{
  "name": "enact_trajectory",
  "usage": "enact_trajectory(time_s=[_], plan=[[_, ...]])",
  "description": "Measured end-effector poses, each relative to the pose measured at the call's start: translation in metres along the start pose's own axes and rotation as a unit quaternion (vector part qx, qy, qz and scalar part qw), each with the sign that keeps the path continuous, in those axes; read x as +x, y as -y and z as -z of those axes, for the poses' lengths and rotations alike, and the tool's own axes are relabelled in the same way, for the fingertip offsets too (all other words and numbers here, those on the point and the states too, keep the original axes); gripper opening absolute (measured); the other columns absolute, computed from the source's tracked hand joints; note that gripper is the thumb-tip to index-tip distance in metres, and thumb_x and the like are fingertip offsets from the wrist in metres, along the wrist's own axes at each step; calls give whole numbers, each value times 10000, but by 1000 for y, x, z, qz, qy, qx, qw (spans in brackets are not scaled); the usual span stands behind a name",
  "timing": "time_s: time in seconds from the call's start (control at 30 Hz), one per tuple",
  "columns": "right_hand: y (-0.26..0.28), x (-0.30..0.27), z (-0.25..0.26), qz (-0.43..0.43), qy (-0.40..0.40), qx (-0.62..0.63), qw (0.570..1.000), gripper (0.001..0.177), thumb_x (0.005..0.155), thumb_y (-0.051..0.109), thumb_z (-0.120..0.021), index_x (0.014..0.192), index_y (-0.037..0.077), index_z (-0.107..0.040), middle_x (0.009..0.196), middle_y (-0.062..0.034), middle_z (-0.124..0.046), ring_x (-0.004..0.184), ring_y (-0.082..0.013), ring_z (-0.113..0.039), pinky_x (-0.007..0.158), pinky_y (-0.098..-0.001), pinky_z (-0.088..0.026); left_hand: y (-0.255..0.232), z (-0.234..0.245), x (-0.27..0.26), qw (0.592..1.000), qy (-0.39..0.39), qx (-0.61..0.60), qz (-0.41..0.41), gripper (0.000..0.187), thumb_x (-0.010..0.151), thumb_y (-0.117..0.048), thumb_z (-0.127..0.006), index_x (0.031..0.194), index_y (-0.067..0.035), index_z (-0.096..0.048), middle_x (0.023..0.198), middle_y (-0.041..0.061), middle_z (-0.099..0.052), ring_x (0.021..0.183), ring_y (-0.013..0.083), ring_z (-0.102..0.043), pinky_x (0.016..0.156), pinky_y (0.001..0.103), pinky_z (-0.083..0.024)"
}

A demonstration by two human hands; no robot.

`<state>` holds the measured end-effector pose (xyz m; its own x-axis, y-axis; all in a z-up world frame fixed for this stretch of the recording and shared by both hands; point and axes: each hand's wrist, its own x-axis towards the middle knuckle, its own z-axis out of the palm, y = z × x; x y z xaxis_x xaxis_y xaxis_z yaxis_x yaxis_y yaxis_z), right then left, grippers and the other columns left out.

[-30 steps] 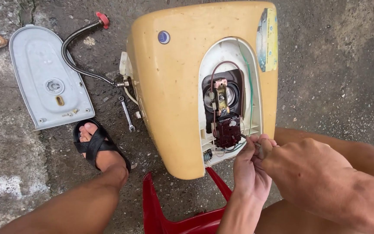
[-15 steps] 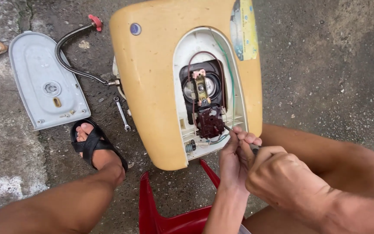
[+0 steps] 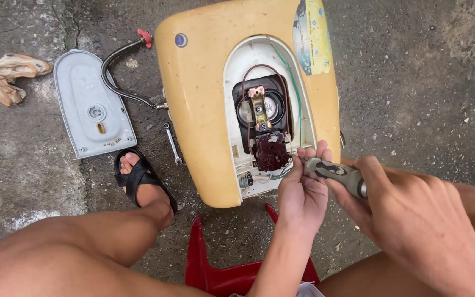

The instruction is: The person sits on a red stool and works on the internal components of a yellow appliance, likely a water heater. They use a screwdriver to tighten screws on the wiring and a cylindrical component inside the open casing.

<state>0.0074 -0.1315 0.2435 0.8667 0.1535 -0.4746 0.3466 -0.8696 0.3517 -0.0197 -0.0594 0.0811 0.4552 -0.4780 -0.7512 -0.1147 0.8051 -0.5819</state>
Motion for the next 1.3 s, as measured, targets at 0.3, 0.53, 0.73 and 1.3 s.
enact_trajectory(time_s=[0.3, 0.53, 0.73, 1.3], plan=[[-8, 15, 15, 207, 11, 93, 974, 283, 786, -88, -480, 940, 150, -491, 820, -50, -539, 722, -259, -480, 669, -421, -449, 17, 11, -13, 982, -18, 187, -37, 366, 1053, -432, -553, 1158, -87, -616, 794, -9, -556, 888, 104, -634, 828, 240, -562], [-18, 54, 30, 222, 59, 166, 959, 918, 531, -91, -689, 1388, 221, -582, 1227, -123, -462, 1148, -349, -504, 726, -473, -591, 11, 25, -58, 879, 101, 463, -54, 425, 1073, -293, -592, 1273, 79, -635, 1032, 248, -733, 860, 321, -754, 721, 387, -657], [-8, 60, 34, 330, -30, 340, 880, 399, 952, 463, -648, 1122, 103, -679, 1154, -84, -555, 1051, -304, -595, 948, -439, -446, -27, -60, -118, 241, -6, 928, -286, 130, 965, -308, -676, 932, -182, -667, 837, 34, -771, 729, 231, -748, 633, 426, -547], [-11, 62, 19, 149, -141, 227, 952, 259, 973, 362, -567, 1117, 148, -556, 854, -114, -727, 801, -393, -753, 754, -498, -589, -36, -133, -116, -34, 144, 940, -309, 586, 919, -207, -747, 1433, -15, -539, 1322, 185, -638, 1248, 385, -625, 980, 595, -533]])
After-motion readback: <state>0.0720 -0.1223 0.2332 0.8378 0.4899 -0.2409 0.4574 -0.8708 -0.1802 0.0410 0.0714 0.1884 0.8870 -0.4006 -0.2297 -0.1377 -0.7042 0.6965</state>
